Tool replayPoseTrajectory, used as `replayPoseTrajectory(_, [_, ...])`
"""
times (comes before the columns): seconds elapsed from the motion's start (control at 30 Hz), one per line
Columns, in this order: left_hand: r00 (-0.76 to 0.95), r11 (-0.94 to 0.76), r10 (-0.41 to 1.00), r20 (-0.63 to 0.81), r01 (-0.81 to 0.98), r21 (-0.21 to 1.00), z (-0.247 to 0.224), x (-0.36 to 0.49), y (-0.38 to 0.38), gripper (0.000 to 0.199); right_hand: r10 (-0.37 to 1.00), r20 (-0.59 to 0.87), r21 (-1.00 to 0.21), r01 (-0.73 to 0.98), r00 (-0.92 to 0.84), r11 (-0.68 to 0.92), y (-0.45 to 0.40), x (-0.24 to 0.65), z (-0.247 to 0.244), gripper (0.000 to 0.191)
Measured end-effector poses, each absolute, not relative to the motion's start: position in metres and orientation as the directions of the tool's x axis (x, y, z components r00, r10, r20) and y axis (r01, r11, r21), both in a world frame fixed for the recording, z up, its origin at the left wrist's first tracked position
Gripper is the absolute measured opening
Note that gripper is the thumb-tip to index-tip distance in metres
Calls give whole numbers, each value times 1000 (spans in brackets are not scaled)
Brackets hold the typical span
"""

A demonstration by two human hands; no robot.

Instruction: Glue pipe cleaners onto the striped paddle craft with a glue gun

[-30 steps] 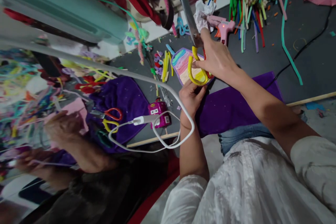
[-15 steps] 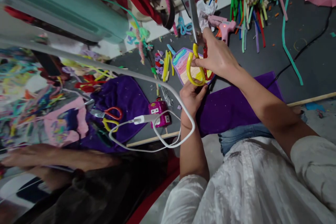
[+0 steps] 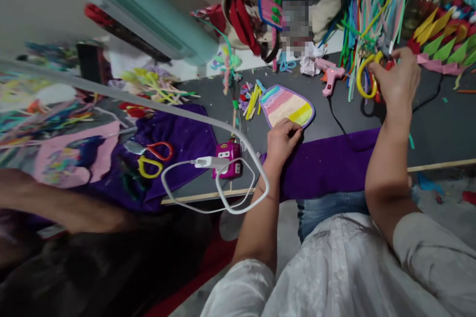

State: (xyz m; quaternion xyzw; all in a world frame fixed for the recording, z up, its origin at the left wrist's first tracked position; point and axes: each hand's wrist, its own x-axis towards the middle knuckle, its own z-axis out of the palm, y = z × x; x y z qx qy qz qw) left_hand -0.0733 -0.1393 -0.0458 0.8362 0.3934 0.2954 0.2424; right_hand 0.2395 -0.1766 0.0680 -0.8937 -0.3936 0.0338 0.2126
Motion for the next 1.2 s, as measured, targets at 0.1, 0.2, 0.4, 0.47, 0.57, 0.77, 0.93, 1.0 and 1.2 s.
replayPoseTrajectory(0.1, [511, -571, 804, 304, 522, 634, -45, -70, -137, 8, 559, 179, -430, 575, 810, -696, -189, 261, 58, 42])
replayPoseTrajectory(0.2, [502, -559, 814, 291, 541, 629, -45, -67, -134, 8, 464, 134, -442, 472, 876, -763, -199, 275, 44, 46])
replayPoseTrajectory(0.4, [461, -514, 844, 273, 554, 655, -48, -64, -130, 5, 452, -63, -379, 397, 890, -836, -213, 284, 38, 48])
replayPoseTrajectory(0.47, [453, -506, 849, 272, 550, 664, -49, -64, -130, 6, 470, -59, -357, 421, 881, -834, -214, 280, 45, 40])
replayPoseTrajectory(0.57, [452, -499, 852, 264, 549, 670, -47, -66, -132, 6, 574, 43, -403, 539, 818, -739, -207, 256, 54, 31])
replayPoseTrajectory(0.77, [461, -491, 854, 243, 558, 669, -42, -68, -136, 5, 994, 106, -586, 806, -26, 84, -173, 172, 35, 17])
replayPoseTrajectory(0.93, [480, -519, 839, 257, 560, 646, -40, -69, -139, 5, 962, 96, -524, 809, -254, 266, -167, 144, 5, 14])
replayPoseTrajectory(1.0, [488, -524, 835, 254, 564, 638, -38, -70, -140, 4, 950, 103, -512, 803, -296, 306, -167, 142, -2, 15])
replayPoseTrajectory(1.2, [511, -547, 815, 272, 525, 652, -36, -71, -140, 6, 924, 106, -479, 796, -367, 371, -162, 137, -11, 19])
